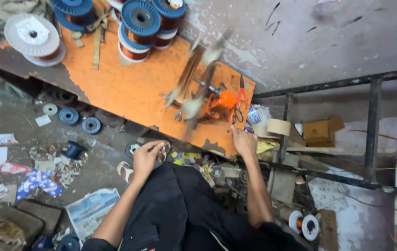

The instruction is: The person operates a manual wire winding machine to wrap copper wire onto a spool. They repeatedly load wire, turn the crank to wind the spool, and use pliers to cut the wire, repeating the process multiple times.

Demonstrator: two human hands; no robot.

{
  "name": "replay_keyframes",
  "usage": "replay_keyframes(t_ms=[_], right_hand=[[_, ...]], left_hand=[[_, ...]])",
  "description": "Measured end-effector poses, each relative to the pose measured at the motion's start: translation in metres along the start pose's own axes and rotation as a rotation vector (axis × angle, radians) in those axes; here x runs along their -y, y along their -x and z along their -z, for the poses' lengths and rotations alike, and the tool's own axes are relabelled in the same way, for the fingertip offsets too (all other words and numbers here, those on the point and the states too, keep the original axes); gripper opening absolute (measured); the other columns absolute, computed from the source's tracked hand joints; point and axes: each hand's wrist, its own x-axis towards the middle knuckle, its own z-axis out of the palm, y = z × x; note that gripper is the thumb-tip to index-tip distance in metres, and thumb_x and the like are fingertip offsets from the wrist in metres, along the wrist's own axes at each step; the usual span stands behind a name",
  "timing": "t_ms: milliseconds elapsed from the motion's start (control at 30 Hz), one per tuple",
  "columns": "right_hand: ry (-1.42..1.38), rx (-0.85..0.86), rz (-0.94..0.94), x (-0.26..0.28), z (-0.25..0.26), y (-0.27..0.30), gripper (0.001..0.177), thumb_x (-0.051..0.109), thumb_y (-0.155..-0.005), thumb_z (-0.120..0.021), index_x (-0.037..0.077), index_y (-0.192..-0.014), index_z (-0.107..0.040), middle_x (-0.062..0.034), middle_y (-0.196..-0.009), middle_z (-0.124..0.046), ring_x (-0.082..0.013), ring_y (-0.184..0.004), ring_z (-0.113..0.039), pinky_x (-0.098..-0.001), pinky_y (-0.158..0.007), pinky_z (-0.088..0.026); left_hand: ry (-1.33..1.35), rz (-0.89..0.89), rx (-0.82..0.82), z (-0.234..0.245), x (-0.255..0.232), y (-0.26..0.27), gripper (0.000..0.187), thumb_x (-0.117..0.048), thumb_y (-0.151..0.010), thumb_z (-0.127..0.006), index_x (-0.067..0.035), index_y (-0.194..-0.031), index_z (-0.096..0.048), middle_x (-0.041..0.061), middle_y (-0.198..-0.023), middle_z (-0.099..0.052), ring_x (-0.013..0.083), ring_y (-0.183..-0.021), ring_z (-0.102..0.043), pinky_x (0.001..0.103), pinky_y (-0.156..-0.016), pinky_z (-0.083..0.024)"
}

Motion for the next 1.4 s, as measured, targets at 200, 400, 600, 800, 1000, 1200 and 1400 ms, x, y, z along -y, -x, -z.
replay_keyframes(t_ms=[200, 400, 600, 800, 1000, 1200, 1400], right_hand=[[0.027, -0.340, -0.081, -0.013, 0.011, -0.014, 0.066, 0.053, -0.105, -0.043, 0.006, -0.074, -0.078, -0.0254, -0.071, -0.070, -0.0447, -0.075, -0.069, -0.0526, -0.084, -0.048], [-0.081, -0.555, -0.201, -0.032, 0.022, -0.063, 0.064, 0.054, -0.102, -0.055, 0.002, -0.071, -0.076, -0.0267, -0.066, -0.065, -0.0466, -0.066, -0.065, -0.0564, -0.070, -0.048], [-0.197, -0.624, -0.229, -0.046, 0.030, -0.125, 0.061, 0.052, -0.104, -0.056, 0.003, -0.075, -0.077, -0.0249, -0.068, -0.065, -0.0467, -0.066, -0.065, -0.0570, -0.066, -0.046], [-0.357, -0.476, -0.359, -0.056, 0.009, -0.191, 0.061, 0.057, -0.098, -0.057, 0.004, -0.074, -0.077, -0.0231, -0.070, -0.069, -0.0448, -0.069, -0.067, -0.0551, -0.067, -0.048], [-0.284, -0.356, -0.398, -0.060, -0.048, -0.234, 0.058, 0.059, -0.094, -0.061, 0.004, -0.087, -0.078, -0.0268, -0.087, -0.071, -0.0481, -0.087, -0.068, -0.0565, -0.075, -0.052], [-0.088, -0.106, -0.396, -0.031, -0.085, -0.214, 0.060, 0.058, -0.102, -0.049, 0.004, -0.103, -0.075, -0.0255, -0.103, -0.071, -0.0485, -0.101, -0.068, -0.0589, -0.081, -0.053], [-0.125, -0.023, -0.280, -0.015, -0.103, -0.128, 0.044, 0.044, -0.095, -0.047, 0.017, -0.122, -0.070, -0.0242, -0.108, -0.073, -0.0467, -0.102, -0.070, -0.0581, -0.085, -0.055]], left_hand=[[0.059, 0.040, -0.021, -0.014, -0.002, -0.016, 0.022, -0.020, -0.093, -0.073, -0.002, -0.104, -0.081, 0.004, -0.074, -0.075, 0.0084, -0.049, -0.060, 0.024, -0.047, -0.046], [0.112, 0.058, -0.055, -0.025, 0.009, -0.043, 0.020, -0.016, -0.093, -0.074, 0.000, -0.103, -0.080, 0.004, -0.073, -0.072, 0.0070, -0.049, -0.056, 0.024, -0.045, -0.043], [0.114, 0.079, -0.108, -0.034, 0.005, -0.059, 0.019, -0.015, -0.092, -0.075, 0.002, -0.100, -0.080, 0.004, -0.070, -0.071, 0.0071, -0.047, -0.053, 0.024, -0.043, -0.041], [0.102, 0.096, -0.120, -0.038, 0.004, -0.064, 0.019, -0.015, -0.092, -0.075, 0.001, -0.101, -0.081, 0.004, -0.072, -0.072, 0.0062, -0.047, -0.054, 0.023, -0.044, -0.041], [0.148, 0.106, -0.126, -0.038, 0.012, -0.058, 0.020, -0.016, -0.092, -0.075, 0.000, -0.103, -0.080, 0.005, -0.073, -0.073, 0.0070, -0.045, -0.053, 0.024, -0.042, -0.040], [0.098, 0.088, -0.104, -0.030, 0.015, -0.043, 0.021, -0.017, -0.093, -0.075, 0.001, -0.103, -0.081, 0.006, -0.072, -0.073, 0.0074, -0.045, -0.054, 0.024, -0.043, -0.041], [0.117, 0.034, -0.088, -0.023, 0.015, -0.033, 0.021, -0.017, -0.092, -0.075, 0.000, -0.102, -0.081, 0.005, -0.072, -0.073, 0.0078, -0.046, -0.056, 0.025, -0.043, -0.043]])
